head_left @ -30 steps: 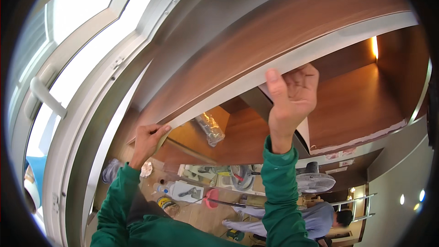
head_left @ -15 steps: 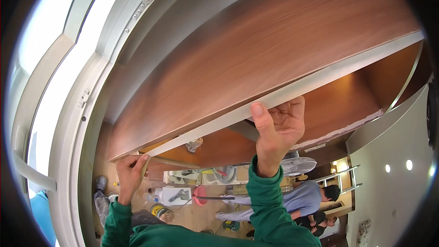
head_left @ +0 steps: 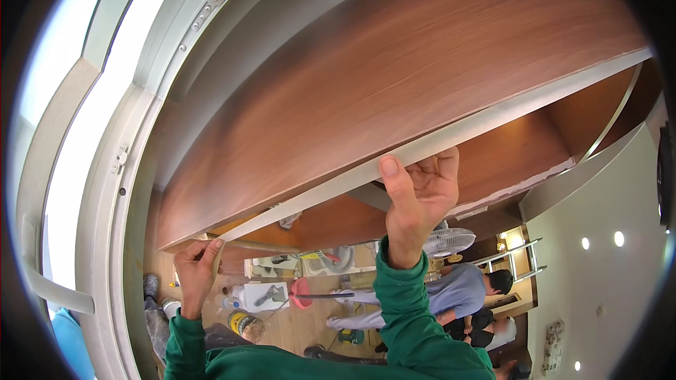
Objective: The person applies masking tape along the edge of a wooden cabinet shelf, then uses a brush to apply a dark liquid to the taped seam. The person handles a plastic-wrapped item and a small container of liquid during the process.
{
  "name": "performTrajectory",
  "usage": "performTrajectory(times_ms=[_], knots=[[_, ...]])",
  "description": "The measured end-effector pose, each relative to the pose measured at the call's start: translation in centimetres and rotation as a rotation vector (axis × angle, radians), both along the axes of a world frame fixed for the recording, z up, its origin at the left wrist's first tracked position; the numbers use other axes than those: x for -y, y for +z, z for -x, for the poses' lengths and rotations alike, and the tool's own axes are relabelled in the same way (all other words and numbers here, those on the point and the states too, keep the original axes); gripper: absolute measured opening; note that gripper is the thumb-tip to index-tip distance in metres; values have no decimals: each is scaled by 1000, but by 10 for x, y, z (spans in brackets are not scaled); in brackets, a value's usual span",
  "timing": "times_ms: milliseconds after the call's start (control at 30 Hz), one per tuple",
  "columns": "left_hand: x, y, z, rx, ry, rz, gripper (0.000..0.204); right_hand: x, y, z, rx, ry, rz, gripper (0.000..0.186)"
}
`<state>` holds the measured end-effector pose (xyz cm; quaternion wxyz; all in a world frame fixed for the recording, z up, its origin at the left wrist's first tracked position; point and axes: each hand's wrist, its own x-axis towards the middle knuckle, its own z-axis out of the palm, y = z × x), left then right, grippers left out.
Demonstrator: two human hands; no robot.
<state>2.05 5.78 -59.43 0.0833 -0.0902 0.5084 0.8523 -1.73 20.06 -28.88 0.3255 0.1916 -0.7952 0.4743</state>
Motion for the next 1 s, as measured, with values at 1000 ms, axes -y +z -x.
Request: performTrajectory(times_ms=[1000], knots=[[-2, 0, 2, -23, 27, 10, 20, -4, -1, 1, -5, 18, -16, 45]])
